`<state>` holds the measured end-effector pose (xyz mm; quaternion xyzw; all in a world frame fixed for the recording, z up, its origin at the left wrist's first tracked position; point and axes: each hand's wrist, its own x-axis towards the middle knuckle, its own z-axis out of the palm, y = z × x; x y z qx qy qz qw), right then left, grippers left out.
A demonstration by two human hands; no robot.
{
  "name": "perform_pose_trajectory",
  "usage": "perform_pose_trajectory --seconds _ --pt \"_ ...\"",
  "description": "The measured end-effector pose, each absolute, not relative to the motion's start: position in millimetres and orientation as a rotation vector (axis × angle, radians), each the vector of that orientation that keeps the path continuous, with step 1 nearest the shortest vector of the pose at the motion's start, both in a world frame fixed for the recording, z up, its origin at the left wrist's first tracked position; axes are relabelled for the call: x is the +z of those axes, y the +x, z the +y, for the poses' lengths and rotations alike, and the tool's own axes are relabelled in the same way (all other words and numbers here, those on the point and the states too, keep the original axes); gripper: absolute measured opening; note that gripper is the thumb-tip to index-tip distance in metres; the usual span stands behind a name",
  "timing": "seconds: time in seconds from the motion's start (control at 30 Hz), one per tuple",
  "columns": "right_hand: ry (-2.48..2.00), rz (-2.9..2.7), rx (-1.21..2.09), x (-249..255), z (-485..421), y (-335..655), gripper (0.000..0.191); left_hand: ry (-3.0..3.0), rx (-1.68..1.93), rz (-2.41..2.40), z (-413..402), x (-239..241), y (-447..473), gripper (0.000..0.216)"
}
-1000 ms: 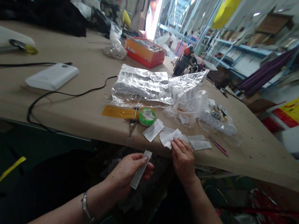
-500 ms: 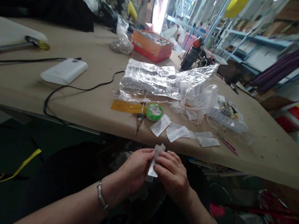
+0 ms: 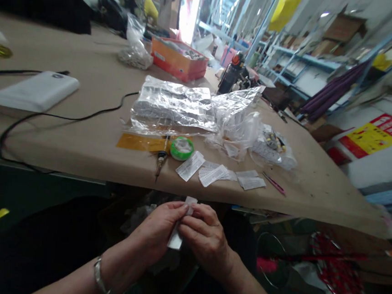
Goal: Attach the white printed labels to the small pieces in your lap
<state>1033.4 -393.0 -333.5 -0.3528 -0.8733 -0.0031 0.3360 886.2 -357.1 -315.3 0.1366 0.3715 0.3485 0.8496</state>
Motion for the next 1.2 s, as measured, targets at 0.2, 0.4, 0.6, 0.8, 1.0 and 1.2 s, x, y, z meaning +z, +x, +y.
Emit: perform_pose_trajectory --seconds 0.2,0.4,0.6,0.8,1.0,1.2 --pt "-1.491 -1.979 -0.365 -330.8 -373.4 1120.4 0.048 0.365 0.639 0.974 -356.6 -314.9 888.9 0.010" --pt "-1.732 -2.051 -0.510 -351.3 -363.5 1182.0 0.040 0.400 0.598 1.013 -360.6 -315.5 891.8 0.014" --pt "-1.579 -1.931 -0.459 -348.8 -365.9 1187.7 0.026 0.412 0.606 1.043 -361.2 -313.9 890.2 0.015" --pt "-1.597 -1.801 -0.343 -344.1 -363.4 1187.3 0.021 0.408 0.609 1.067 -360.1 -314.4 890.1 0.014" --pt "-1.635 -1.876 -0.315 -336.8 -362.0 1179.7 0.026 0.406 0.607 1.065 -361.6 -311.4 889.8 0.013" --pt "-1.602 -1.751 -0.280 -340.7 -357.7 1185.5 0.020 0.387 0.618 1.067 -363.3 -315.1 887.8 0.014"
